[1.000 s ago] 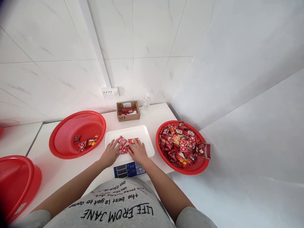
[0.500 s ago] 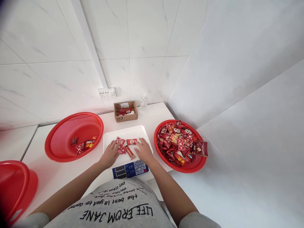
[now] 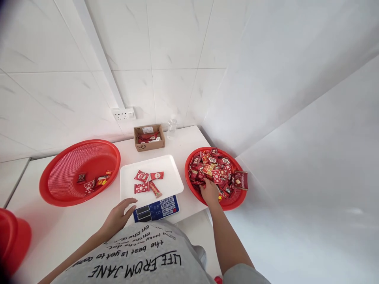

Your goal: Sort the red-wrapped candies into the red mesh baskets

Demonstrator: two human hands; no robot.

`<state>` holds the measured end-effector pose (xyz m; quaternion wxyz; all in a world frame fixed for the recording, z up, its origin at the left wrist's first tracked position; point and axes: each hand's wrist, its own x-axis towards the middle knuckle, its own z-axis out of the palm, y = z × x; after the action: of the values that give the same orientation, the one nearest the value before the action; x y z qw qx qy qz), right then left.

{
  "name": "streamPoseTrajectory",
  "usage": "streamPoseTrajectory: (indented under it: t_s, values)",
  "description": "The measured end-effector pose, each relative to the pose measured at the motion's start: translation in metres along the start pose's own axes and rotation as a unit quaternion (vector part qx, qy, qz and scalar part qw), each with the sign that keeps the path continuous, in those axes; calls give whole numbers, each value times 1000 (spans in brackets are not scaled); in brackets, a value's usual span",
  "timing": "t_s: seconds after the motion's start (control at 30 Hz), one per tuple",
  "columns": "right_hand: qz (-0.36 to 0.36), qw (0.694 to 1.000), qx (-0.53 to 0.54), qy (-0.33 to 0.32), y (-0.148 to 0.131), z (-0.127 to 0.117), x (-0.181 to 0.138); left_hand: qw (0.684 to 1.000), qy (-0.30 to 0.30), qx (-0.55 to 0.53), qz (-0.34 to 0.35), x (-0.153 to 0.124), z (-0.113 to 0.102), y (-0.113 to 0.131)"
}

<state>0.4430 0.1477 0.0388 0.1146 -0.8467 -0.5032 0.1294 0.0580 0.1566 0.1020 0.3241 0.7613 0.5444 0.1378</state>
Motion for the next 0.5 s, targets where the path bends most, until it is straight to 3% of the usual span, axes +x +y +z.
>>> streamPoseTrajectory:
  t_s: [0.2, 0.5]
  values:
    - [46, 999, 23, 2, -1, -1, 7, 1000, -19, -5, 20, 3, -3, 16]
    - [71, 980, 185, 26, 16, -4, 7, 999, -52, -13, 5, 2, -3, 22]
